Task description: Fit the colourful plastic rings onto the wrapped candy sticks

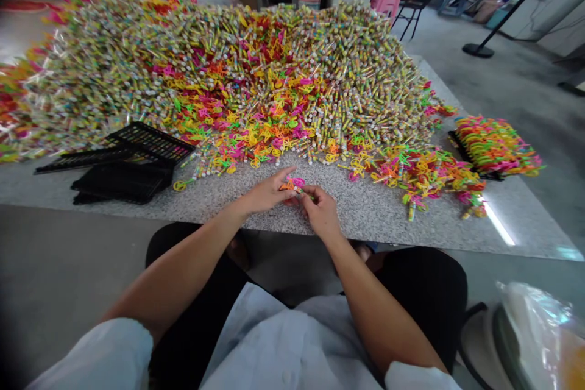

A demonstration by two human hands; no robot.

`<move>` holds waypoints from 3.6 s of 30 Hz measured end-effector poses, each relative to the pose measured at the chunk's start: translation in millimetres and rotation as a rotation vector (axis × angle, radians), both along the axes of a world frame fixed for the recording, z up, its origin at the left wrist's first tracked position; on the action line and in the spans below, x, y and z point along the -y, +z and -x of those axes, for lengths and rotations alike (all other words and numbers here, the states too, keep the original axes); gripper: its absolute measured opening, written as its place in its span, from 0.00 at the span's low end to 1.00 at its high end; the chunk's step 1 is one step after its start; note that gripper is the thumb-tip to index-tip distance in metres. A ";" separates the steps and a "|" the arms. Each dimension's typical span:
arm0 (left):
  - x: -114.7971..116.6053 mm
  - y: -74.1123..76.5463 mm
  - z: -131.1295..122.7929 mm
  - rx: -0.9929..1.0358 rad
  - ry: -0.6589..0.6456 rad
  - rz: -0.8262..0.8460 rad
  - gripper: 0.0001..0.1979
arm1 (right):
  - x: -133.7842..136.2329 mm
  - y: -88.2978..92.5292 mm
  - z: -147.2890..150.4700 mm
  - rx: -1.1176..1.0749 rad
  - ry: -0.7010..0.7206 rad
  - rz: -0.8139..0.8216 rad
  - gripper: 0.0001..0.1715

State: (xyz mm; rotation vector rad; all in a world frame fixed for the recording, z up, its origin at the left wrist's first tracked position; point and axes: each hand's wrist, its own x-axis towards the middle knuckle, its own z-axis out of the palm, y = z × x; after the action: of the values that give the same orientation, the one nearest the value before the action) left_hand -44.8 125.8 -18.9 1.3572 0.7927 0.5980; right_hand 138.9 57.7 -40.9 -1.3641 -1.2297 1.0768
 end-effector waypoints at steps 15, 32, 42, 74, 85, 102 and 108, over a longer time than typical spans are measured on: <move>6.1 11.2 -0.5 -0.032 -0.025 -0.035 0.42 | -1.5 -6.1 -4.0 -0.204 0.056 0.052 0.23; 0.4 4.0 -8.0 0.164 0.252 0.324 0.30 | -9.9 -5.6 2.8 -0.257 -0.056 0.095 0.19; -0.5 0.7 -5.3 0.042 0.112 0.468 0.19 | -11.6 -5.0 5.0 -0.314 -0.151 0.077 0.19; -45.2 11.0 42.6 -0.715 0.620 -0.594 0.14 | -44.6 23.6 -146.9 -0.258 -0.630 -0.132 0.17; -57.0 3.6 46.0 -1.001 0.491 -0.748 0.36 | -106.3 13.5 -9.9 0.343 0.053 0.027 0.14; -48.9 -5.9 55.9 -0.153 0.536 -0.061 0.26 | -125.3 1.7 44.6 0.187 0.058 0.080 0.17; -28.6 -13.8 25.8 -0.104 0.377 -0.082 0.32 | -80.3 3.7 43.7 -0.241 0.048 0.032 0.17</move>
State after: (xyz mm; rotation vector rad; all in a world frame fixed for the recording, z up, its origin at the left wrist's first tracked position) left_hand -70.6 154.4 -32.7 1.3304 1.1323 0.8666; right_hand 95.3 138.1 -37.2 -1.1946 -1.0763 1.2597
